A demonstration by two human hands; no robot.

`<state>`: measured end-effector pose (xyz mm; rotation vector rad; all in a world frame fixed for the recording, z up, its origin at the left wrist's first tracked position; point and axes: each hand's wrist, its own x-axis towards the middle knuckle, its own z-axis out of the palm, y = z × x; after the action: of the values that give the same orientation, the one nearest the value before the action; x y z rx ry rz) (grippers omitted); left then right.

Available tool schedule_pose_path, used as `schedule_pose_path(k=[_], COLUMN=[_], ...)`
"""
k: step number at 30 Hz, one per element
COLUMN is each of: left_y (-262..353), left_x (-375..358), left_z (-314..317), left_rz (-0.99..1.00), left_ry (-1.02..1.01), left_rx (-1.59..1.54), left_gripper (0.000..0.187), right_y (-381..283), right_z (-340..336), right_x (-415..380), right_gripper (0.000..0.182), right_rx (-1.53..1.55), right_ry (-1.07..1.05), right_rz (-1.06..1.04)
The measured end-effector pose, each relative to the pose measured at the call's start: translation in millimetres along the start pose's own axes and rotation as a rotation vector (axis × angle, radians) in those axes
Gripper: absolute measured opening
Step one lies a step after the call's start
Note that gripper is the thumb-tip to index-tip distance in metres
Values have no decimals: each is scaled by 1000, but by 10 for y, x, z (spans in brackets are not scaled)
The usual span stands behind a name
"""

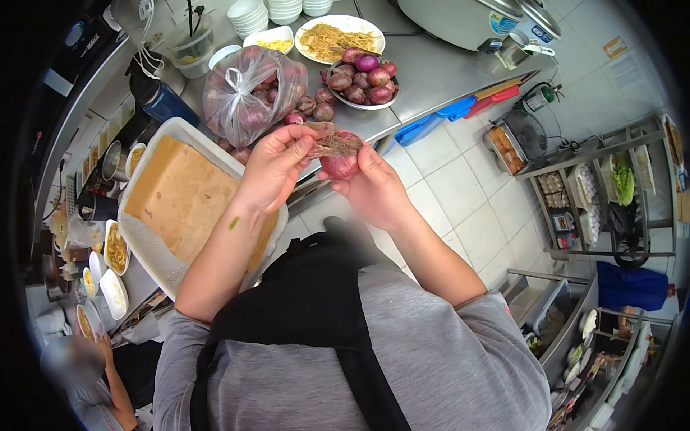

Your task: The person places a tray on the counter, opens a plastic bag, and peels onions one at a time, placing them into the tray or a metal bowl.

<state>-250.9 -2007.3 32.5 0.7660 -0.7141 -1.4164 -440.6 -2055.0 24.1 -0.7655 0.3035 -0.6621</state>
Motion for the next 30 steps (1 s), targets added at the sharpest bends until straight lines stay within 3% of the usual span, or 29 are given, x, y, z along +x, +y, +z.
schedule_pose_path(k=[1, 3, 5, 7, 9, 12, 15, 17, 18, 21, 23, 25, 26, 28, 30], left_y=[4, 8, 97, 198, 238, -164, -232, -215, -236, -326, -142, -105, -96, -67, -27], left_x=[-27, -33, -41, -16, 78, 318, 473, 595, 649, 716, 668, 569, 527, 449, 359], left_z=[-18, -136, -229, -336, -496, -977, -983, -877, -881, -945, -695, -525, -458, -341, -174], left_rz=[-21, -35, 64, 15, -70, -89, -78, -341, -301, -235, -308, -201, -212, 55, 108], left_ry=[-25, -22, -3, 115, 190, 206, 194, 105, 72, 54, 42, 154, 157, 128, 57], left_rx=[-148, -158, -71, 77, 527, 726, 990, 1163, 1324, 1414, 1505, 1656, 1652, 1393, 1274], left_gripper=[10, 11, 13, 13, 12, 11, 9, 14, 21, 27, 34, 42, 42, 54, 58], right_y=[24, 51, 65, 120, 195, 227, 201, 130, 86, -19, -64, -98, -104, -96, -90], right_z=[-6, -13, -24, -144, -287, -465, -611, -722, -758, -865, -911, -969, -993, -1025, -916], right_x=[-23, -67, -76, -105, -107, -56, 71, 183, 238, 368, 452, 512, 537, 589, 633], right_gripper=[57, 57, 58, 55, 51, 47, 45, 47, 48, 53, 52, 51, 49, 48, 46], right_rx=[65, 128, 155, 146, 212, 230, 218, 212, 197, 174, 219, 262, 301, 296, 292], right_ry=[23, 56, 223, 278, 382, 400, 349, 323, 292, 216, 171, 130, 81, 42, -5], right_rz=[19, 37, 43, 84, 142, 256, 282, 304, 317, 332, 315, 352, 380, 401, 422])
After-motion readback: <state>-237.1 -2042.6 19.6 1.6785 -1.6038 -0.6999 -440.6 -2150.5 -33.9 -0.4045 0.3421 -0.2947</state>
